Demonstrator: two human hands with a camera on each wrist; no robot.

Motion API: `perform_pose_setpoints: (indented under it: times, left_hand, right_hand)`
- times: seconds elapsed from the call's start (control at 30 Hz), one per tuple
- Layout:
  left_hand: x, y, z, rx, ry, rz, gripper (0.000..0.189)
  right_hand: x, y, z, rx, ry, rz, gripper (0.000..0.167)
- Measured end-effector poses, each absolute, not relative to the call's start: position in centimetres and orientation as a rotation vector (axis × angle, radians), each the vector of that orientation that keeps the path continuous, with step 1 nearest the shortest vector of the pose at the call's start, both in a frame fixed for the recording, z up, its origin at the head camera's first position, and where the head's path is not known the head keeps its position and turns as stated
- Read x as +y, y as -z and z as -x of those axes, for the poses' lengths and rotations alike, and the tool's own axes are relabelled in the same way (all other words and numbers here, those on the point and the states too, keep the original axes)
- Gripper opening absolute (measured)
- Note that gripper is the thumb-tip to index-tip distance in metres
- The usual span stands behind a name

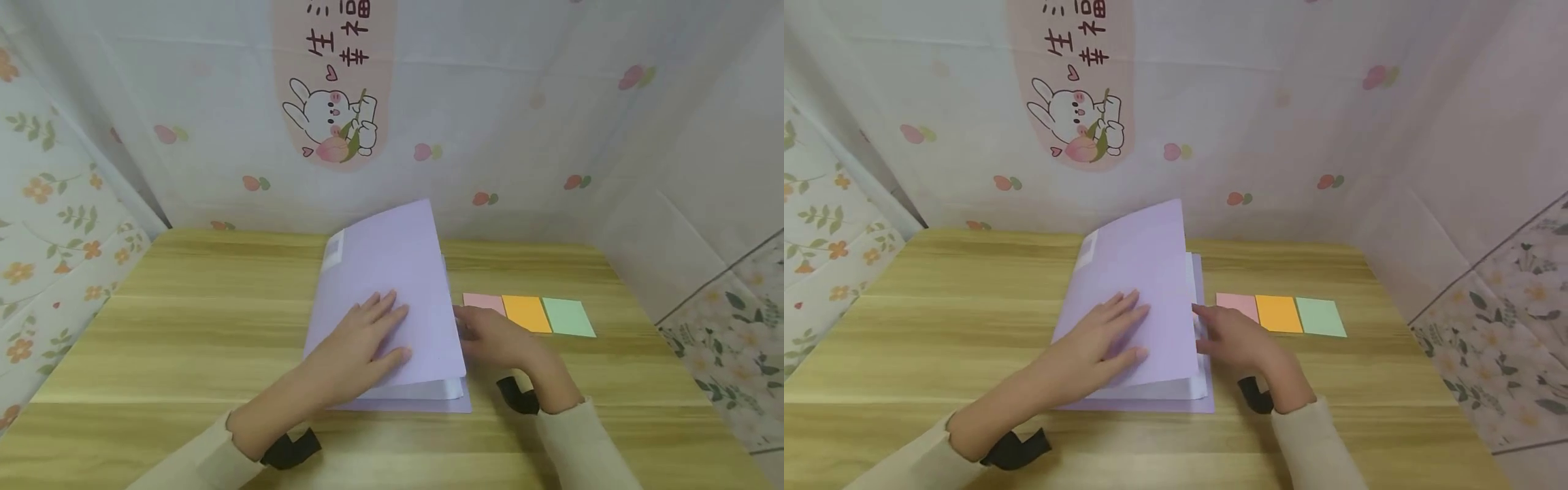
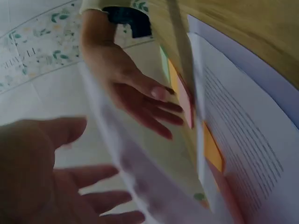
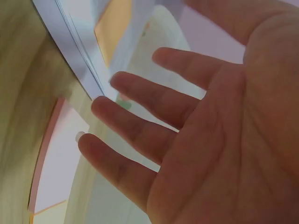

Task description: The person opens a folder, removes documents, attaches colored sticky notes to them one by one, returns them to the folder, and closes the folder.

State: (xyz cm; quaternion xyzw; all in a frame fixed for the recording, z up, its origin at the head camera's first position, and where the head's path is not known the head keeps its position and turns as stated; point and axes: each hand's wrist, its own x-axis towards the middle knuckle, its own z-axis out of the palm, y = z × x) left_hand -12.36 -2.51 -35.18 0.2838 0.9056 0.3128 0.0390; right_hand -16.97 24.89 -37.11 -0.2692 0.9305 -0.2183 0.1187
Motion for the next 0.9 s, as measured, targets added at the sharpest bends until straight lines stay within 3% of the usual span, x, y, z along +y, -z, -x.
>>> perform_pose_setpoints:
  times: [0.23,0.4,0.6,0.9]
  left_hand:
    - [-2.9,37.7,13.1,2.68,-0.447,-1.03,0.067]
    - [-2.5,38.9,12.9,2.623,-0.342,-1.042,0.069]
    - [-2.5,39.7,12.7,2.612,-0.323,-1.041,0.069]
    - [-2.9,39.8,13.6,2.621,-0.429,-1.085,0.061]
  right_hand:
    - [24.9,36.9,16.8,2.852,0.4,0.626,0.044]
    - [23.6,37.6,16.2,2.923,0.278,0.463,0.051]
    - [22.2,38.6,15.3,2.744,0.323,0.589,0.066]
    - [21.4,38.6,15.3,2.801,0.251,0.642,0.067]
